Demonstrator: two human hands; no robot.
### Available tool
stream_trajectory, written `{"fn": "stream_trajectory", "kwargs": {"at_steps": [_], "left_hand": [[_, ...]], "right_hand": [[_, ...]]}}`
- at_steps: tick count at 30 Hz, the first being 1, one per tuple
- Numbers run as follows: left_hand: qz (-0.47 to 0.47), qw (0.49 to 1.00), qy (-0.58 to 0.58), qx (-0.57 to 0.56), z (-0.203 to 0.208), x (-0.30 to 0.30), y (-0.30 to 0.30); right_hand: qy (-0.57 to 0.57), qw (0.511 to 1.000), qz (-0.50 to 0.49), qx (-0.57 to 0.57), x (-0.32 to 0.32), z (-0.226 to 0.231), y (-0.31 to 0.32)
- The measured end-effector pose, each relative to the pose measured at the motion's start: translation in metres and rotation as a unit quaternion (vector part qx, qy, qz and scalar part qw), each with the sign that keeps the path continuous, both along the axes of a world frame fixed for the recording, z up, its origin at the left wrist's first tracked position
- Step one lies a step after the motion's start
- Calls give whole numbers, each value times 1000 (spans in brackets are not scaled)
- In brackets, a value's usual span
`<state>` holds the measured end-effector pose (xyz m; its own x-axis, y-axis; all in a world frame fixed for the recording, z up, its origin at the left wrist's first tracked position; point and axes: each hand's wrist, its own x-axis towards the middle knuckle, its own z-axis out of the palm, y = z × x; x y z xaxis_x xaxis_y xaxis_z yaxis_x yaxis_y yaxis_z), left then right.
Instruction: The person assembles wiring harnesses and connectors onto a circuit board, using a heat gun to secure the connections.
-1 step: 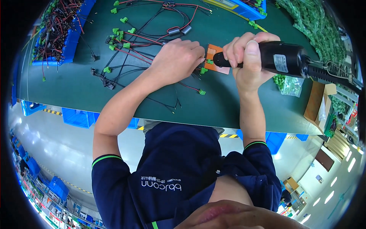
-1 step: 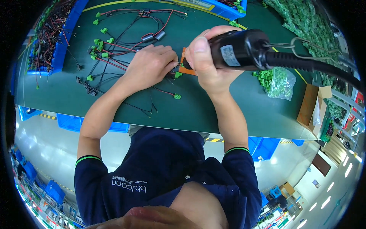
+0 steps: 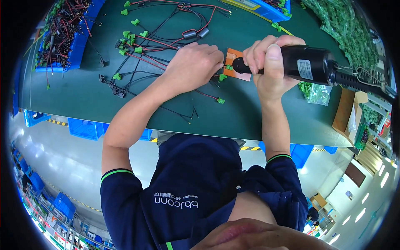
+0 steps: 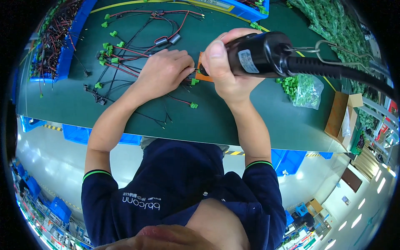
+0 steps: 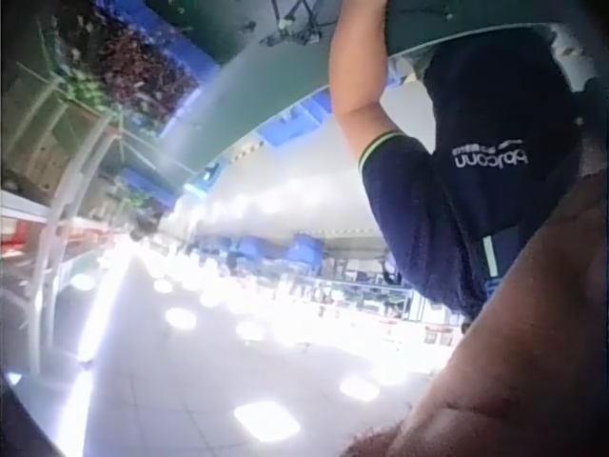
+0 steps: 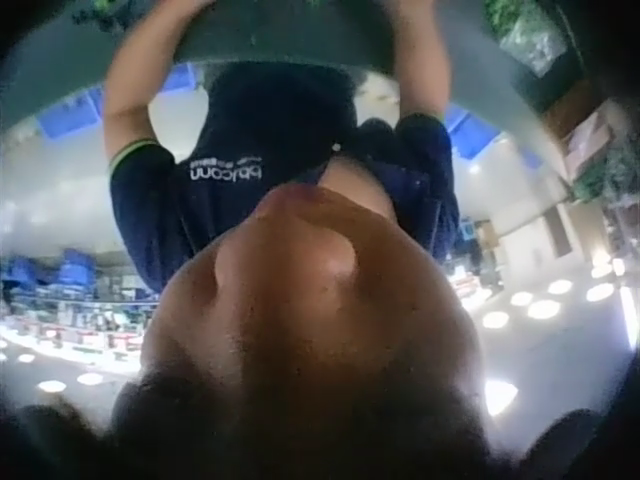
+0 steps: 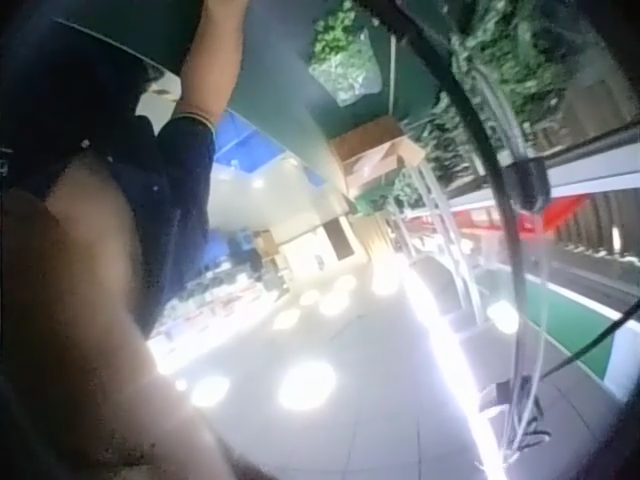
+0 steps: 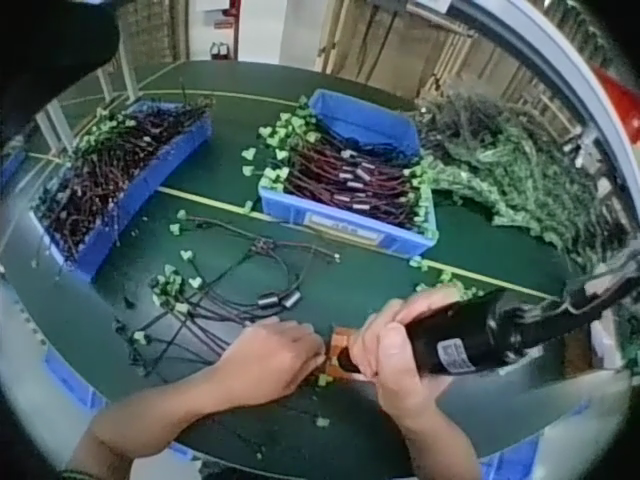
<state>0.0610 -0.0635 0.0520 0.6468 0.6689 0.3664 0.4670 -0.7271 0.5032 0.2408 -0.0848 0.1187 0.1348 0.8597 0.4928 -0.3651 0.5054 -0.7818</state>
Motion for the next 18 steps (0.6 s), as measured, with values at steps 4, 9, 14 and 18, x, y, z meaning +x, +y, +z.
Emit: {"fn": "stream_trajectory", "kwargs": {"at_steps": [4,9,14,18], "left_hand": [[2,1000,0,-6,-2,-2,0],[3,1000,9,-13,-3,-7,1],[10,993,32,114,-3,-14,3],[74,978,68,180,-9,-29,7]], "right_hand": [[22,1000,1,-12,-3,0,1],[-4,1000,-14,-7,-7,-6,3],[-8,1000,-24,0,-9,-8,6],[33,996,48,65,-3,-15,15]]}}
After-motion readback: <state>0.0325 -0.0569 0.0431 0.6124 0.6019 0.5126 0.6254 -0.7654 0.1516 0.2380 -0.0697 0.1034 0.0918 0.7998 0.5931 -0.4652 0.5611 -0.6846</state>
